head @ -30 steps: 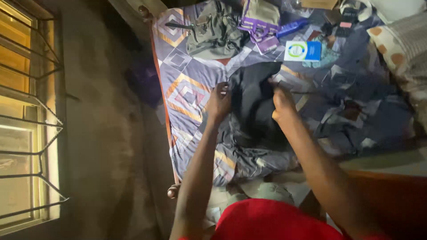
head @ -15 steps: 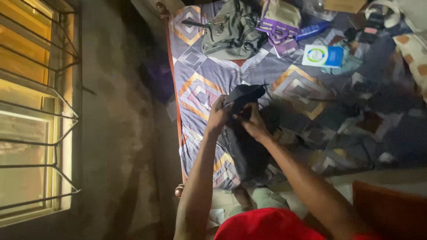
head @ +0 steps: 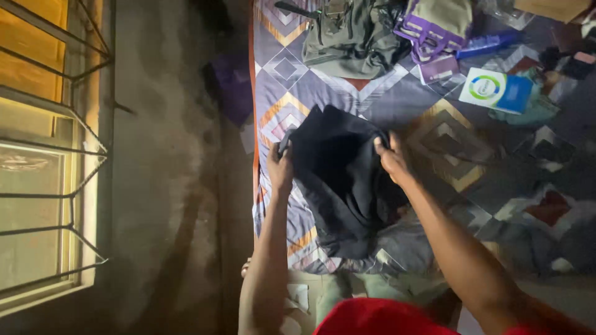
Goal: Folding a black shirt on a bed.
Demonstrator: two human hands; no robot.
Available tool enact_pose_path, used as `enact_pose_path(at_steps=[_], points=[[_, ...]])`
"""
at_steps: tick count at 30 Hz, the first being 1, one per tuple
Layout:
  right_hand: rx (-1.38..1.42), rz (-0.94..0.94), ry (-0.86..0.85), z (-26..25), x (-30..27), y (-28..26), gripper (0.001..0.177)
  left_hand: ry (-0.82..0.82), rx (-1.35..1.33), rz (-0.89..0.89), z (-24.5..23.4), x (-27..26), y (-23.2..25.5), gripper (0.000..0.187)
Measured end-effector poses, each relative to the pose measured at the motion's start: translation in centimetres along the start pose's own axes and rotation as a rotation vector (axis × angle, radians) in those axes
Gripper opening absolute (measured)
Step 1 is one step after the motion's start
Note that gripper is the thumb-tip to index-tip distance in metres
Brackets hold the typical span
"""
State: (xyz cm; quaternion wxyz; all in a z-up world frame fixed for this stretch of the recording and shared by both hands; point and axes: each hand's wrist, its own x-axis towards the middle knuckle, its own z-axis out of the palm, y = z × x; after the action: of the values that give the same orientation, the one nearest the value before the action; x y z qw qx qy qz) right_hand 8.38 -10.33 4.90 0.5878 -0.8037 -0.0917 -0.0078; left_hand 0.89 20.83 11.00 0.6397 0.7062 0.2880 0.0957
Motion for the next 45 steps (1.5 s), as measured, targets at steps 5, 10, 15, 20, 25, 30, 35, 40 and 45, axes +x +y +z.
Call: enact_pose_path(at_steps=[5, 10, 15, 20, 25, 30, 35, 40, 45], points=[[-0.396, 0.233, 0.118, -0.1, 7.0, -2.3, 0.032, 0.137, -0.127, 0.130, 0.8, 4.6, -6.2, 0.034], [-0.091, 0.132, 0.103, 4.5, 13.0, 0.4, 0.033, 0.097, -0.226, 0.365, 5.6, 6.6, -2.5, 0.038], [-0.273, 0.246, -0.088, 6.9, 9.2, 8.7, 0.084, 0.043, 0.526, 0.349, 9.4, 8.3, -11.7, 0.057], [-0.381, 0.513, 0.069, 6.8, 1.0, 20.6, 0.081, -0.226, 0.513, 0.220, 11.8, 5.7, -20.6, 0.037], [-0.576, 0.623, 0.001, 6.7, -2.8, 25.4, 0.064, -0.504, 0.325, -0.139, 16.6, 2.4, -21.5, 0.055], [-0.158, 0.747, -0.095, 7.0, -3.6, 23.3, 0.030, -0.504, 0.129, -0.199, 18.6, 0.7, -19.7, 0.061], [-0.198, 0.479, 0.096, 7.4, -3.2, 18.5, 0.016, -0.379, 0.229, -0.279, 19.8, 1.0, -17.3, 0.053], [-0.271, 0.020, 0.092, 6.1, -2.9, 7.0, 0.009, -0.460, -0.314, -0.611, 20.2, 4.1, -23.3, 0.046], [-0.206, -0.215, 0.139, 4.0, -2.8, 5.7, 0.054, -0.393, -0.796, -0.633, 19.2, 5.6, -21.7, 0.026]])
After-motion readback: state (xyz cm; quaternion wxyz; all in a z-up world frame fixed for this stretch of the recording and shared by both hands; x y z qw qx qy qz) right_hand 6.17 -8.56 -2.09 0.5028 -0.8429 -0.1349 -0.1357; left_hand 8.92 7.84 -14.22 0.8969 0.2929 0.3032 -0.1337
